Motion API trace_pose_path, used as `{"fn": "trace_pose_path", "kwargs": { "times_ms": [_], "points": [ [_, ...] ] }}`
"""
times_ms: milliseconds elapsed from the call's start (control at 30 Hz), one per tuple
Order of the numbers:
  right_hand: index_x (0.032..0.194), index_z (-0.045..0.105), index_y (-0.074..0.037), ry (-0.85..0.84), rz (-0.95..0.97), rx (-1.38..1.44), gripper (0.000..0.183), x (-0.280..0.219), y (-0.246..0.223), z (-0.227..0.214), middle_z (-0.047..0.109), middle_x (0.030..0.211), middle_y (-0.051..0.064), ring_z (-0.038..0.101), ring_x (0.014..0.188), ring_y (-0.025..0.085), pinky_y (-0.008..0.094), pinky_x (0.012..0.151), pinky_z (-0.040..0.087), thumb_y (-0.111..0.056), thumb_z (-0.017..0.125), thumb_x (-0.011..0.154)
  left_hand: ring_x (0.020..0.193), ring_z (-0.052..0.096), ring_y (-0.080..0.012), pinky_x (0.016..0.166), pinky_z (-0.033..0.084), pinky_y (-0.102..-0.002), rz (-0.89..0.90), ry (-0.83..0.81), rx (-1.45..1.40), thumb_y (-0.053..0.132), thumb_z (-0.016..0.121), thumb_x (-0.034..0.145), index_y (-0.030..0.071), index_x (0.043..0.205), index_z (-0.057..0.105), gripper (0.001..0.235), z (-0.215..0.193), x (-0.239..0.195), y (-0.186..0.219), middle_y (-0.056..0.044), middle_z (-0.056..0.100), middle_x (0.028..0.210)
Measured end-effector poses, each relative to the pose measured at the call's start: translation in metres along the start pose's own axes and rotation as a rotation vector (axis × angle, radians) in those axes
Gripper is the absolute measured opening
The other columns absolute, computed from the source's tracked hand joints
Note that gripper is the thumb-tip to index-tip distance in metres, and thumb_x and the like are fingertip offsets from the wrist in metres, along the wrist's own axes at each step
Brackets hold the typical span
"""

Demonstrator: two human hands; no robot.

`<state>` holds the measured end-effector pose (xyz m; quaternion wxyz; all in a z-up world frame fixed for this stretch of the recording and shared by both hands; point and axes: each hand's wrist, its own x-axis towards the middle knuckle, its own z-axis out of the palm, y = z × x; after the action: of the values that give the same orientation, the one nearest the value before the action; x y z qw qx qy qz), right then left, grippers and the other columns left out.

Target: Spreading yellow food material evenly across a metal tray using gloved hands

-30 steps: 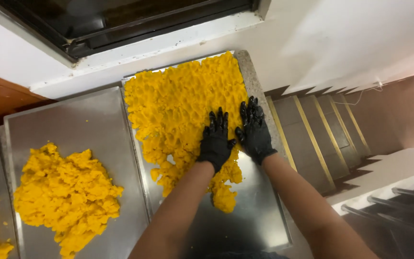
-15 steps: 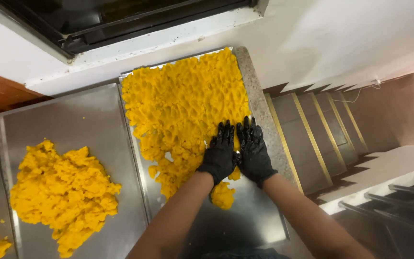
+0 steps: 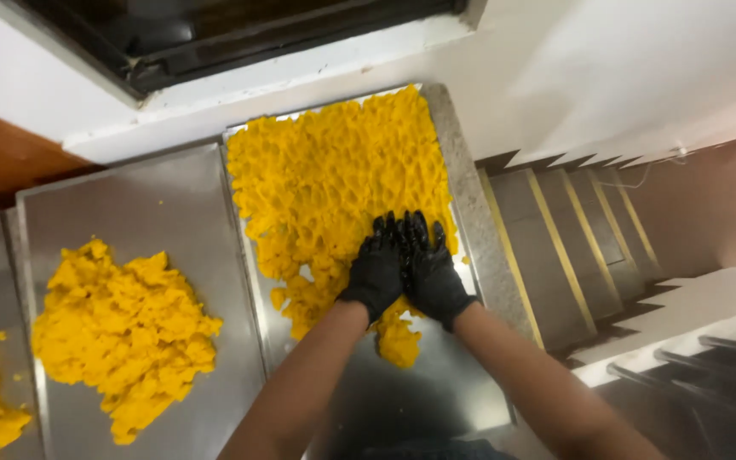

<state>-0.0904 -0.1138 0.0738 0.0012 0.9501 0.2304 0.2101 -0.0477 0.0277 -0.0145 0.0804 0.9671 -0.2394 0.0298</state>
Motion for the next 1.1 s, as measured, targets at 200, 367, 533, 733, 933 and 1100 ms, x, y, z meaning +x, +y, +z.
{"fn": "trace_pose_path", "kwargs": {
  "times_ms": [200,367,533,733,933,1100],
  "points": [
    [0.156,0.044,-0.016,-0.166,-0.076,0.132,0.068,0.009,0.059,0.052,0.038,0.165,0.012,0.033,0.154,0.035,0.073,0.120,0.017,-0.049,0.050,0.098,0.141,0.044,-0.0369,0.113,0.037,-0.059,-0.060,0.137,-0.036,0.044,0.047,0.103,0.018,0.148,0.052,0.052,-0.006,0.046,0.002,-0.013,0.048,0.154],
    [0.162,0.034,-0.014,-0.137,0.093,0.276,0.073,0.056,0.096,0.025,0.036,0.167,0.011,0.048,0.142,0.033,0.063,0.125,0.017,-0.028,0.060,0.095,0.146,0.040,-0.0281,0.120,0.030,-0.054,-0.116,0.210,-0.075,0.043,0.046,0.105,0.025,0.146,0.054,0.046,-0.001,0.090,-0.004,-0.005,0.046,0.157],
    [0.159,0.042,-0.010,-0.051,0.014,0.033,0.061,0.059,0.075,0.037,0.039,0.165,0.014,0.037,0.149,0.041,0.071,0.126,0.015,-0.037,0.048,0.104,0.150,0.037,-0.0216,0.125,0.024,-0.051,-0.172,0.250,-0.105,0.042,0.045,0.106,0.031,0.146,0.055,0.042,0.019,0.086,0.001,0.002,0.045,0.160],
    [0.154,0.048,-0.012,-0.048,0.019,-0.017,0.057,0.050,0.083,0.052,0.046,0.160,0.013,0.044,0.144,0.039,0.073,0.121,0.022,-0.035,0.050,0.101,0.156,0.016,-0.0331,0.123,0.023,-0.059,-0.055,-0.085,0.036,0.035,0.055,0.096,0.036,0.155,0.037,0.061,0.021,0.078,-0.007,0.002,0.014,0.170],
    [0.140,0.057,0.000,0.180,-0.142,0.044,0.047,0.026,0.044,0.002,0.052,0.148,0.030,0.044,0.143,0.050,0.075,0.118,0.031,-0.028,0.045,0.105,0.157,0.012,-0.0372,0.121,0.024,-0.063,-0.003,-0.195,0.073,0.034,0.060,0.091,0.036,0.155,0.035,0.069,0.004,0.038,0.007,0.000,0.012,0.170],
    [0.132,0.061,0.005,0.266,-0.153,0.108,0.042,0.025,0.047,0.006,0.056,0.140,0.035,0.049,0.136,0.055,0.078,0.115,0.032,-0.023,0.046,0.104,0.155,0.020,-0.0352,0.120,0.025,-0.064,0.024,-0.124,0.023,0.037,0.062,0.089,0.033,0.151,0.043,0.065,-0.025,0.024,0.021,-0.001,0.027,0.164]
  ]
}}
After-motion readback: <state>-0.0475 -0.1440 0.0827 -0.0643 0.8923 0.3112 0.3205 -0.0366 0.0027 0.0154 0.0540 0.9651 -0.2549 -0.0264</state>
